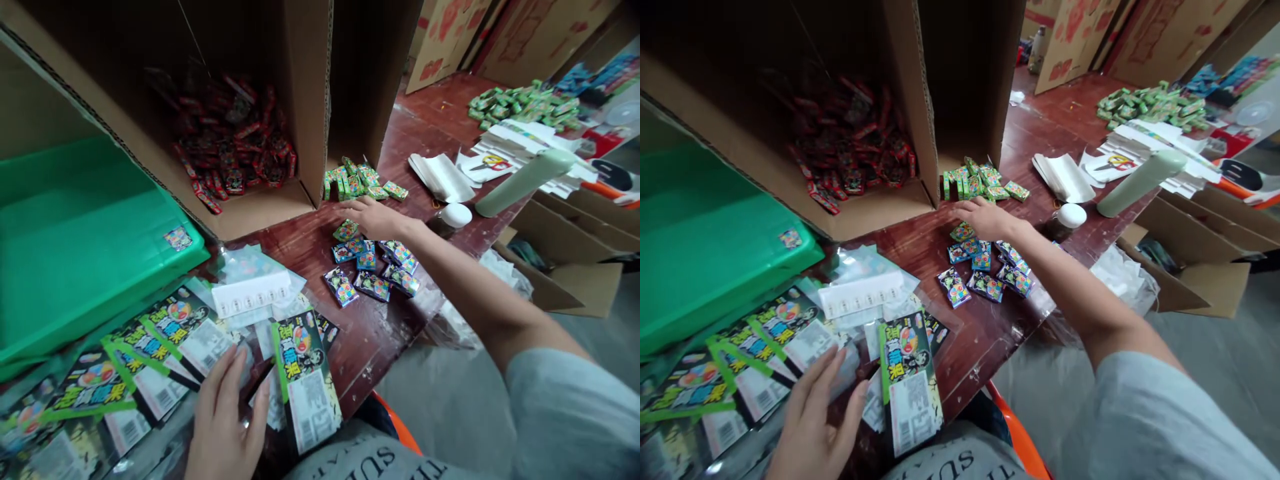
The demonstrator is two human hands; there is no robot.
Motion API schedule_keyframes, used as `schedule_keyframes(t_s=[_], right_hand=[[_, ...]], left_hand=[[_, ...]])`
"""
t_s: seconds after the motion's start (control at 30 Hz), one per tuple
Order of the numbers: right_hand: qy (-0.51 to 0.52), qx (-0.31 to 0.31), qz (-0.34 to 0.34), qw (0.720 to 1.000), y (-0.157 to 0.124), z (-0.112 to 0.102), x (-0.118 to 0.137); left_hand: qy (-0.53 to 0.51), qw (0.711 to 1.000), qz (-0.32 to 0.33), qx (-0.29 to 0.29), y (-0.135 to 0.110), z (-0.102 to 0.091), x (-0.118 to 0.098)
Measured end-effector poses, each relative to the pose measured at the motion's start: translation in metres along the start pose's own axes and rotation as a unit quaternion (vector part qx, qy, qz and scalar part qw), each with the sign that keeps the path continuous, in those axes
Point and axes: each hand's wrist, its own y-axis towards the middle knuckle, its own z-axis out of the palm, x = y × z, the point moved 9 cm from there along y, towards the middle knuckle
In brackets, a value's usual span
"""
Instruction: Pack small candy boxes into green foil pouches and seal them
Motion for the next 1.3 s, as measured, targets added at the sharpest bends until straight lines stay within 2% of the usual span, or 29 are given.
schedule_keyframes(t_s=[0.07, 0.17, 0.3, 0.4, 0.5, 0.57, 0.67, 0.77, 0.87, 0.97, 1.07, 1.13, 1.2, 1.23, 1.3], right_hand=[[-0.053, 0.105, -0.048, 0.992, 0.015, 0.018, -0.010], [-0.080, 0.164, -0.060, 0.981, 0.031, 0.036, -0.006], [-0.088, 0.141, 0.005, 0.986, 0.039, 0.039, 0.002], [-0.092, 0.119, 0.046, 0.988, 0.028, 0.033, 0.002], [-0.087, 0.084, 0.039, 0.992, 0.008, 0.020, 0.007], [-0.063, 0.084, -0.031, 0.994, -0.003, 0.018, 0.025], [-0.012, 0.144, -0.133, 0.980, -0.013, 0.030, 0.057], [0.011, 0.195, -0.151, 0.969, -0.005, 0.044, 0.071], [0.033, 0.147, -0.169, 0.974, 0.009, 0.036, 0.072], [0.068, 0.059, -0.157, 0.984, 0.012, 0.017, 0.068], [0.157, -0.031, -0.093, 0.983, 0.006, 0.003, 0.078], [0.233, -0.052, -0.061, 0.969, 0.000, 0.008, 0.097], [0.271, -0.031, -0.053, 0.961, -0.002, 0.021, 0.117], [0.267, -0.024, -0.051, 0.962, -0.002, 0.026, 0.122], [0.212, -0.039, -0.047, 0.975, -0.001, 0.023, 0.114]], left_hand=[[0.051, 0.996, 0.076, -0.024, 0.018, -0.008, -0.019], [0.063, 0.986, 0.152, -0.002, 0.056, 0.010, -0.050], [0.072, 0.980, 0.174, 0.066, 0.113, 0.069, -0.094], [0.098, 0.975, 0.161, 0.120, 0.141, 0.112, -0.116], [0.133, 0.969, 0.150, 0.142, 0.152, 0.128, -0.117], [0.141, 0.969, 0.142, 0.142, 0.155, 0.127, -0.108], [0.130, 0.972, 0.127, 0.150, 0.155, 0.124, -0.093], [0.098, 0.978, 0.117, 0.142, 0.152, 0.121, -0.085], [0.083, 0.982, 0.120, 0.121, 0.139, 0.111, -0.082], [0.115, 0.964, 0.178, 0.162, 0.110, 0.103, -0.080], [0.177, 0.935, 0.237, 0.197, 0.077, 0.090, -0.065], [0.219, 0.932, 0.232, 0.171, 0.066, 0.072, -0.047], [0.248, 0.935, 0.221, 0.127, 0.064, 0.051, -0.032], [0.253, 0.937, 0.217, 0.105, 0.066, 0.042, -0.029], [0.242, 0.943, 0.215, 0.075, 0.074, 0.029, -0.032]])
